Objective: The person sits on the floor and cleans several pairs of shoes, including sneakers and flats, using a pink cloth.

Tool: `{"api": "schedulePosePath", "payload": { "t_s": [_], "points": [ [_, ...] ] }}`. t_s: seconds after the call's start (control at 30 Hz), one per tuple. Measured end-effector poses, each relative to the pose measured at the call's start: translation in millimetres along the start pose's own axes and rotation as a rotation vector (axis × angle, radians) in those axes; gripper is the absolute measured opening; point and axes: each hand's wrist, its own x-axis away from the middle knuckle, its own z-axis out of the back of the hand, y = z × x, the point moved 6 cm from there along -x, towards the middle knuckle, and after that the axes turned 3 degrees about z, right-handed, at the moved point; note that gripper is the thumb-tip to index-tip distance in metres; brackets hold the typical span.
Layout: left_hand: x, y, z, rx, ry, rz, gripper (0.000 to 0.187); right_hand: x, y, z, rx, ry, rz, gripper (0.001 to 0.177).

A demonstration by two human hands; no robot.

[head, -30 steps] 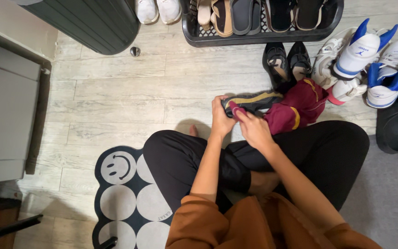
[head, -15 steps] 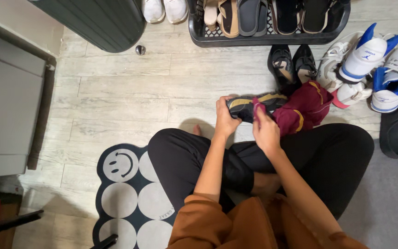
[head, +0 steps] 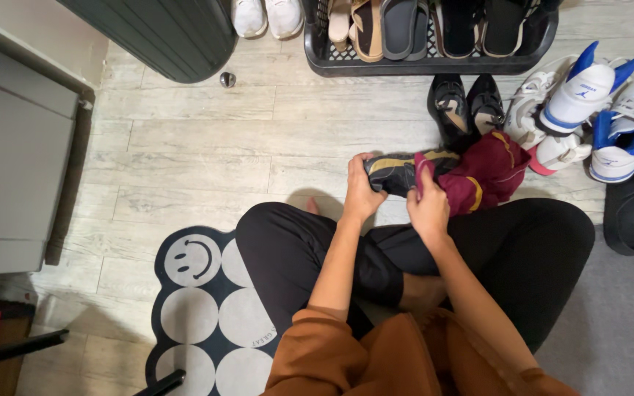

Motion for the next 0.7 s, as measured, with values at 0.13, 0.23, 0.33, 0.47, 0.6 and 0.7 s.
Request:
{"api": "schedulePosePath", "payload": {
  "t_s": [0.13, 0.23, 0.33, 0.47, 0.6, 0.7],
  "points": [
    [2, 4, -2, -0.03, -0.033, -0.026, 0.081, 15, -21, -8, -0.039, -0.111, 0.31, 0.046],
    [6, 9, -4, -0.064, -0.041, -0.118, 0.079, 22, -33, -11, -0.025, -0.163, 0.494, 0.04],
    [6, 13, -4, -0.06, -0.038, -0.14, 0.072, 21, -33, -13, 0.054, -0.139, 0.486, 0.037],
    [6, 24, -1, -0.079, -0.058, -0.142, 0.076, 11, -31, -8, 0.061, -0.032, 0.416, 0.037],
    [8, 28, 2, -0.073, -0.078, -0.107, 0.077, 14, -32, -9, -0.058, -0.068, 0.474, 0.037],
    [5, 28, 1, -0.091, -0.042, -0.129, 0.073, 20, -37, -13, 0.027, -0.089, 0.594, 0.039]
  ]
}}
